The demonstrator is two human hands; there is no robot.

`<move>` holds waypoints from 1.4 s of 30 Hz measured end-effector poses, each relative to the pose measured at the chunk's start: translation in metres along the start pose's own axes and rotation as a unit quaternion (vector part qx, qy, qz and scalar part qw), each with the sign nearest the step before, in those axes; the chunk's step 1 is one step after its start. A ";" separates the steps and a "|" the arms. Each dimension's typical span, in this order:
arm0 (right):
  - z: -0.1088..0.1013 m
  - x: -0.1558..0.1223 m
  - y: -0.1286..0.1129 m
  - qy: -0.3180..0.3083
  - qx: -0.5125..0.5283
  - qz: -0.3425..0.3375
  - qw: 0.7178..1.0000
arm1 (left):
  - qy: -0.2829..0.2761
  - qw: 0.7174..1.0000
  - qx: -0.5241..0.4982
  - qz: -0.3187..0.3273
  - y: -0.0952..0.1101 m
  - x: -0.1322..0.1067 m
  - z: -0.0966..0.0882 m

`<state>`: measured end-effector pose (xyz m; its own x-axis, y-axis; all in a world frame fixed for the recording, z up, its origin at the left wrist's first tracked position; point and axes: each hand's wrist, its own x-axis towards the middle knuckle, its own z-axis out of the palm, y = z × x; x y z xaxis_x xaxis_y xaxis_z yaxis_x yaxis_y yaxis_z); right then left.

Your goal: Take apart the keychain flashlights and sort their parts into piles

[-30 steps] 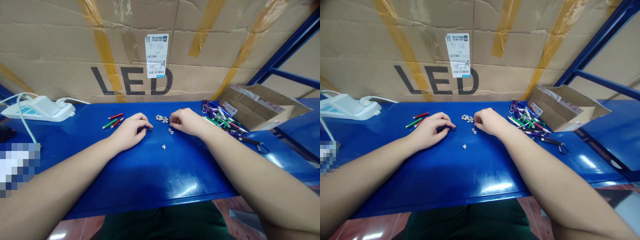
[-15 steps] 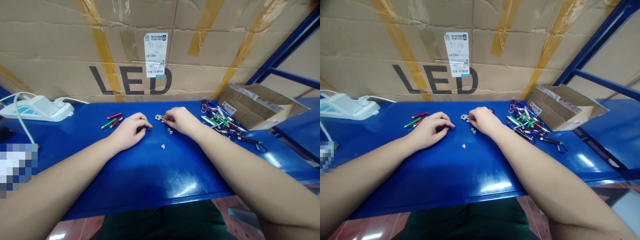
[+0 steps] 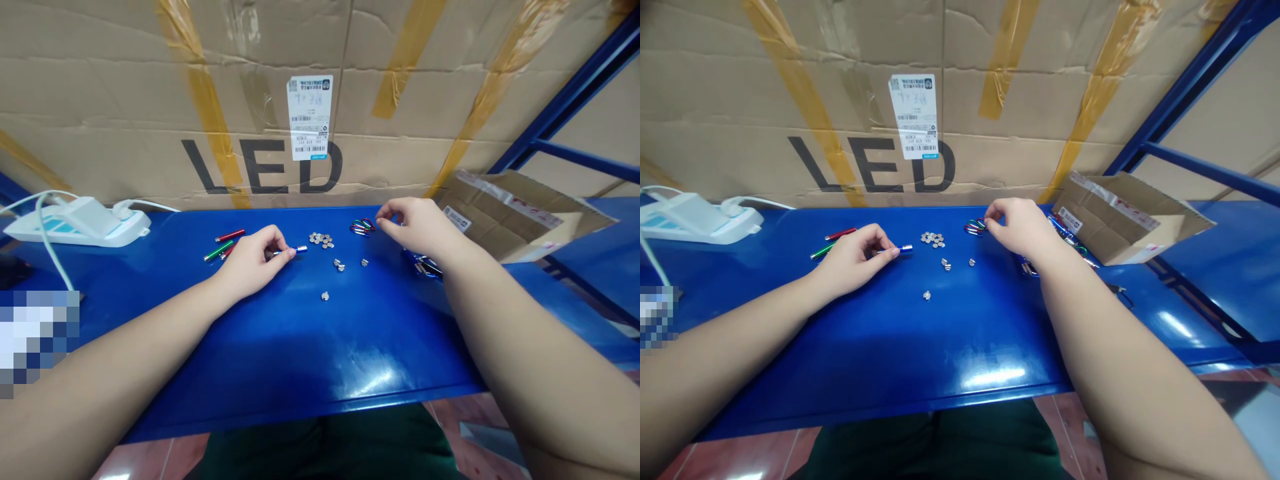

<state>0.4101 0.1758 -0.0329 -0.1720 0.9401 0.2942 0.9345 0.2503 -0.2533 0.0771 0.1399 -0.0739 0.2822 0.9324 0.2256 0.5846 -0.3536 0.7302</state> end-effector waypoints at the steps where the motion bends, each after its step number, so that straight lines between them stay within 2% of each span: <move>1: 0.001 0.000 -0.001 -0.001 -0.001 0.000 1.000 | 0.007 0.999 -0.040 -0.020 0.000 0.001 0.001; 3: 0.005 0.000 -0.002 -0.003 -0.010 -0.007 1.000 | 0.031 0.984 -0.161 -0.075 0.001 0.004 0.001; 4: 0.007 0.000 -0.003 -0.009 -0.016 -0.013 1.000 | 0.046 0.965 -0.234 -0.110 0.003 0.005 0.000; 7: 0.015 0.003 -0.002 -0.049 -0.025 -0.025 0.998 | 0.064 0.866 -0.440 -0.228 0.009 0.011 -0.013; 9: 0.020 0.005 0.000 -0.073 -0.022 -0.021 0.997 | 0.064 0.818 -0.510 -0.259 0.012 0.015 -0.027; 12: 0.023 0.006 0.001 -0.075 -0.014 -0.019 0.997 | 0.059 0.802 -0.542 -0.245 0.013 0.017 -0.045; 15: 0.023 0.007 0.000 -0.082 -0.002 -0.012 0.997 | 0.033 0.819 -0.526 -0.227 0.011 0.016 -0.055; 18: 0.022 0.006 -0.002 -0.095 0.012 -0.024 0.995 | 0.016 0.858 -0.470 -0.205 0.007 0.013 -0.055; 20: 0.021 0.005 -0.003 -0.093 0.019 -0.035 0.995 | 0.022 0.902 -0.400 -0.164 0.006 0.011 -0.053; 23: 0.020 0.005 -0.003 -0.083 0.017 -0.038 0.996 | 0.048 0.975 -0.201 -0.084 0.007 0.006 -0.050; 25: 0.020 0.005 -0.003 -0.081 0.004 -0.036 0.996 | 0.056 0.997 -0.019 -0.049 0.010 0.002 -0.050; 28: 0.015 0.006 0.002 -0.076 -0.024 -0.010 0.997 | 0.022 0.977 0.210 -0.022 0.013 -0.002 -0.052; 31: 0.003 0.007 0.014 -0.040 -0.041 0.042 0.997 | -0.017 0.946 0.323 -0.015 0.011 -0.003 -0.054; 33: -0.007 0.007 0.025 -0.030 -0.042 0.075 0.996 | -0.029 0.931 0.364 -0.023 0.008 -0.003 -0.055; 36: -0.021 0.007 0.040 -0.073 -0.041 0.100 0.991 | -0.044 0.914 0.400 -0.050 0.002 -0.001 -0.056; 39: -0.029 0.005 0.049 -0.129 -0.036 0.112 0.985 | -0.050 0.913 0.400 -0.064 -0.003 0.000 -0.058; 42: -0.030 0.004 0.053 -0.163 -0.043 0.125 0.978 | -0.021 0.911 0.410 -0.041 -0.008 0.000 -0.059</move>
<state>0.4683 0.1862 -0.0173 -0.0109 0.9967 -0.0800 0.9805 -0.0050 -0.1964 0.0278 0.1468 -0.0420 0.2308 0.9607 0.1544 0.9718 -0.2355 0.0127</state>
